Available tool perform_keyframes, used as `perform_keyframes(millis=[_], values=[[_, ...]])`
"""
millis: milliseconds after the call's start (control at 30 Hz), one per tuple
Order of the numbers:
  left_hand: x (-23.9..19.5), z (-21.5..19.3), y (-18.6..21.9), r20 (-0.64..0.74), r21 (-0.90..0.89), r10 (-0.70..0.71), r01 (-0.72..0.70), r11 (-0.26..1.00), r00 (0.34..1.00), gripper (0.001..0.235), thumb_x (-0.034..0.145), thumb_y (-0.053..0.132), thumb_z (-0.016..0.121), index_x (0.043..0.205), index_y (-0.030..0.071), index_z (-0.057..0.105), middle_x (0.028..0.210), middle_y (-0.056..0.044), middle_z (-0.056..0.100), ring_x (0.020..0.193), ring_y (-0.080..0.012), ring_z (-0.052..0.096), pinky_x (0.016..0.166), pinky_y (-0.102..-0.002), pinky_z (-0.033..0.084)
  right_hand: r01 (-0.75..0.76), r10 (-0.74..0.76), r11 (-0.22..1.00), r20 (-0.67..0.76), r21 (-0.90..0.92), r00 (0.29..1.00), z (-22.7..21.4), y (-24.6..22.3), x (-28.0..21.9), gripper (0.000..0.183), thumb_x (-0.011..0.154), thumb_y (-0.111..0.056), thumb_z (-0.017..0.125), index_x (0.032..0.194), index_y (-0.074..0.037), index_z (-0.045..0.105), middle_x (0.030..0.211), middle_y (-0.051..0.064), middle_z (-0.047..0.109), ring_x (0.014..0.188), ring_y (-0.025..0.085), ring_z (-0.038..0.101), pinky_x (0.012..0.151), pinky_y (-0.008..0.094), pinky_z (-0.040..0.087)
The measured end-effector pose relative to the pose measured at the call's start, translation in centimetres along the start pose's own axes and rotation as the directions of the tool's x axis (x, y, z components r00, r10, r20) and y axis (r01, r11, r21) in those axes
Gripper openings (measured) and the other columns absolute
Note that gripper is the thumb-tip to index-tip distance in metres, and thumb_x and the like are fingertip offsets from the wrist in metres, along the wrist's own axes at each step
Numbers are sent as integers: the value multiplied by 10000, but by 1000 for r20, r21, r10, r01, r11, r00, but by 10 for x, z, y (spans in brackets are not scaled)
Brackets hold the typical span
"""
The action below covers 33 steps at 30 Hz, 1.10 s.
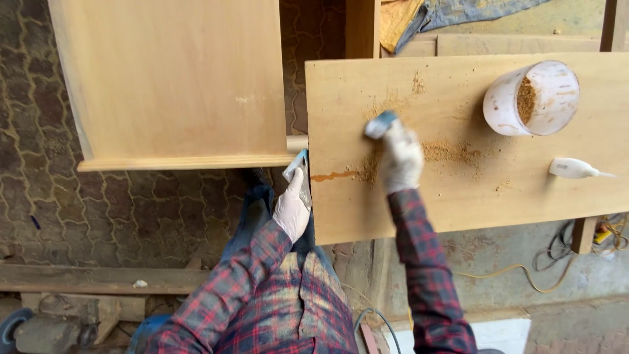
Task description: The person holds a wooden furniture panel steady on the workbench and squeezes a brown liquid filler from a plastic bottle along the seam. They sprinkle sanding dust from a container over the wet seam and use a small blue scraper to press and spread the dust-filler mixture into the gap, repeating the apply-and-scrape cycle along the panel edge.
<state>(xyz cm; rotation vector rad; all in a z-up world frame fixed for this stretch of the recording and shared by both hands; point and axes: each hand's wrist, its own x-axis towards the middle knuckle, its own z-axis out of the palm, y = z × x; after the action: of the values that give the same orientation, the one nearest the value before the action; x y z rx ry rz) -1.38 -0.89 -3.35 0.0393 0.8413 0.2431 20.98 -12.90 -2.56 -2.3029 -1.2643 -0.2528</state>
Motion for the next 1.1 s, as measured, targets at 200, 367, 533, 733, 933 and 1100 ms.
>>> perform_keyframes(millis=[200,367,533,733,933,1100], values=[[-2,0,-1,-30,70,10,-8,998,1000,575,1011,437,554,1427,43,510,1351,-95,606,1255,-209,571,1067,-371,487,-53,111,936,-149,347,983,-43,-48,-48,265,996,75,604,1207,-79,650,1210,149,730,1114,279,733,934,426,648],[45,-93,-34,39,19,44,-45,999,998,493,1065,400,525,1344,-3,473,1261,-117,482,1162,-260,478,1030,-423,426,-484,488,871,-236,78,840,3,-17,-115,234,961,21,717,1175,-72,714,1093,114,764,948,213,735,791,343,643],[-4,-7,-2,16,-10,-4,4,1000,1000,529,1007,417,520,1405,68,515,1377,-84,600,1252,-225,587,1070,-404,492,-402,406,914,-120,62,906,12,-69,-88,204,976,-7,711,1159,-95,710,1078,66,768,899,177,709,745,303,611],[3,-22,-7,0,62,28,-28,998,1000,578,1052,444,523,1424,3,535,1357,-103,614,1228,-220,571,1056,-379,475,-378,379,925,-19,43,925,8,-24,-74,140,986,-41,665,1116,-83,696,821,46,689,661,170,601,551,293,513],[-7,-1,-2,-52,137,29,-21,990,998,632,989,495,537,1405,18,540,1326,-88,639,1208,-193,591,1030,-342,497,16,-17,1000,65,24,998,18,-59,-68,179,949,88,636,1094,-13,660,954,92,718,724,176,628,615,292,552],[-1,-17,-9,-68,111,31,-24,994,997,630,1009,487,539,1389,-15,558,1299,-114,644,1179,-196,598,1009,-337,510,-115,136,985,-167,131,977,-47,-84,-62,247,954,100,653,1182,5,660,1115,120,734,876,218,682,742,323,604]])
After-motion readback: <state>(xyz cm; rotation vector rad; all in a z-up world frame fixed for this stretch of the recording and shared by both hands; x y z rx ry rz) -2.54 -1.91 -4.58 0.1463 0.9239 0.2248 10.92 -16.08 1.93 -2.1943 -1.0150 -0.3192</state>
